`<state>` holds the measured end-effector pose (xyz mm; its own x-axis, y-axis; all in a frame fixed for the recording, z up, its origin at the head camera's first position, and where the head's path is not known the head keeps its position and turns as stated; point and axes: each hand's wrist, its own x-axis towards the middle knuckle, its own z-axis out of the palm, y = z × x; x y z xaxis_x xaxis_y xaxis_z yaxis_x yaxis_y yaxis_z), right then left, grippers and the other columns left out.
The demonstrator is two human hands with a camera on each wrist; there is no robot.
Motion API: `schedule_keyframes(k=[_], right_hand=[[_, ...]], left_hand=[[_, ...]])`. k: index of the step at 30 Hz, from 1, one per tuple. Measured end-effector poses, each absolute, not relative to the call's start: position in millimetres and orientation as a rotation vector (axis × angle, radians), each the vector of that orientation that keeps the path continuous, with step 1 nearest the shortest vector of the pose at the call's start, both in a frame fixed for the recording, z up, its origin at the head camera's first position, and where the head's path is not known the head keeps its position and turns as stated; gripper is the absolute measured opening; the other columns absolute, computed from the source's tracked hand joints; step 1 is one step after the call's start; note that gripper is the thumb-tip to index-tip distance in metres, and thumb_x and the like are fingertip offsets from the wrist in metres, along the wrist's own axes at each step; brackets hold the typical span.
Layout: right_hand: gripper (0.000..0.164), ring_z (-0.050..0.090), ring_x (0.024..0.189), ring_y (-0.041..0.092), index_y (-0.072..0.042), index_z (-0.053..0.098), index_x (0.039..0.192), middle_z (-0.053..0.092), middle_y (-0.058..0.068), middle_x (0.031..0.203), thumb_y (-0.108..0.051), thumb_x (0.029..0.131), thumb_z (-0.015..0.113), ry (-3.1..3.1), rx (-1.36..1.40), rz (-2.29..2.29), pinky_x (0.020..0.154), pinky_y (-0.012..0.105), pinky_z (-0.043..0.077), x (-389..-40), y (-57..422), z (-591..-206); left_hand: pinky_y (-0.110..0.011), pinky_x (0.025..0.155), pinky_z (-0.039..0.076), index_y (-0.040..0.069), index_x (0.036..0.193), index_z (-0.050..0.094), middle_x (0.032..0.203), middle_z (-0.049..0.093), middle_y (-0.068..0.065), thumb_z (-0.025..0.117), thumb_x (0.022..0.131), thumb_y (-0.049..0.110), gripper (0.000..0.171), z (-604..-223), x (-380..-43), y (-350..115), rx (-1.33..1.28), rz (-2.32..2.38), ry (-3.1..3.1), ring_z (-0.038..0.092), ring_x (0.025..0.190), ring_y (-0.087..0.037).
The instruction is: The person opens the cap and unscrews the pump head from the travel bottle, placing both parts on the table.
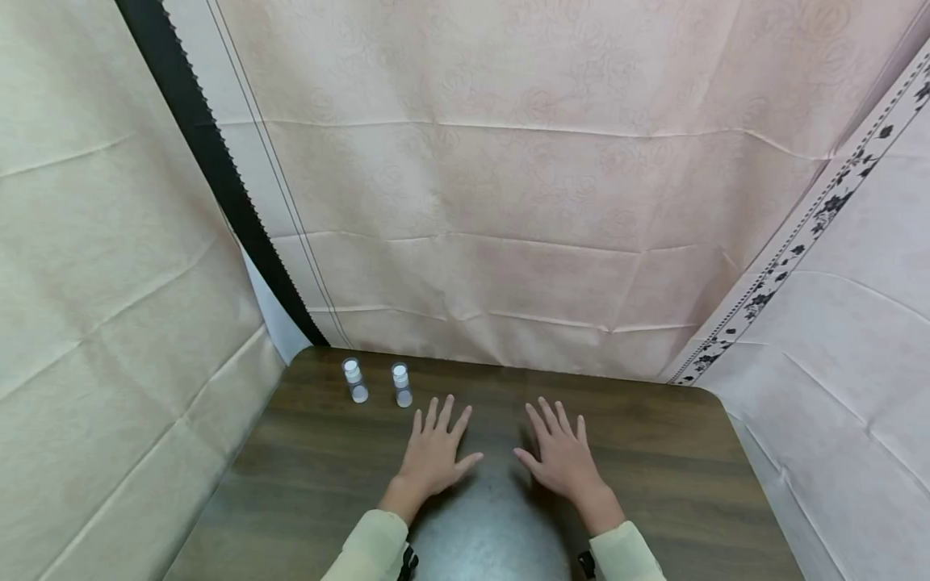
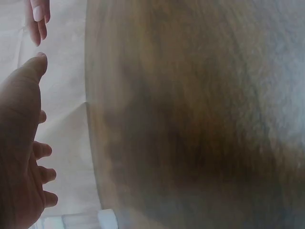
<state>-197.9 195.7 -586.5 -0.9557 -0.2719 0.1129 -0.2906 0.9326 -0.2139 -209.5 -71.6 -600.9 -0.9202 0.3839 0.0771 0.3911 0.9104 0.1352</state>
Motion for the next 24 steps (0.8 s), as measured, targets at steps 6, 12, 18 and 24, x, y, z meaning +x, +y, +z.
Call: schedule_keyframes(k=[6, 12, 18, 24], right_hand=[[0.079, 0.027, 0.155, 0.042, -0.018, 0.035, 0.162, 0.030, 0.013, 0.169, -0.059, 0.099, 0.059, -2.967, 0.496, 0.347, 0.117, 0.076, 0.020, -195.3, 187.0, -576.0], [0.078, 0.030, 0.154, 0.040, -0.018, 0.035, 0.162, 0.032, 0.011, 0.168, -0.058, 0.099, 0.059, -2.941, 0.566, 0.348, 0.117, 0.075, 0.022, -195.5, 177.6, -569.8], [0.078, 0.028, 0.155, 0.039, -0.020, 0.033, 0.163, 0.030, 0.011, 0.169, -0.058, 0.100, 0.058, -2.946, 0.600, 0.341, 0.118, 0.074, 0.021, -197.1, 169.8, -569.8], [0.077, 0.029, 0.155, 0.038, -0.020, 0.035, 0.162, 0.031, 0.010, 0.169, -0.055, 0.099, 0.060, -2.919, 0.624, 0.343, 0.119, 0.072, 0.022, -198.0, 161.8, -568.0]], left_hand=[[-0.068, 0.122, 0.021, 0.024, 0.165, 0.026, 0.172, 0.018, -0.016, 0.046, 0.098, 0.073, 0.086, -592.6, -207.1, -80.3, -0.618, -0.211, -3.014, 0.016, 0.157, -0.044], [-0.066, 0.121, 0.024, 0.026, 0.166, 0.023, 0.172, 0.019, -0.016, 0.036, 0.098, 0.078, 0.087, -586.6, -203.8, -90.9, -0.598, -0.150, -2.995, 0.019, 0.157, -0.043], [-0.066, 0.121, 0.026, 0.024, 0.165, 0.026, 0.171, 0.022, -0.017, 0.047, 0.098, 0.072, 0.085, -584.4, -201.0, -104.2, -0.557, -0.209, -2.977, 0.023, 0.156, -0.044], [-0.063, 0.120, 0.029, 0.020, 0.164, 0.029, 0.169, 0.027, -0.018, 0.054, 0.098, 0.065, 0.084, -593.0, -202.0, -120.9, -0.518, -0.269, -2.939, 0.030, 0.153, -0.043]])
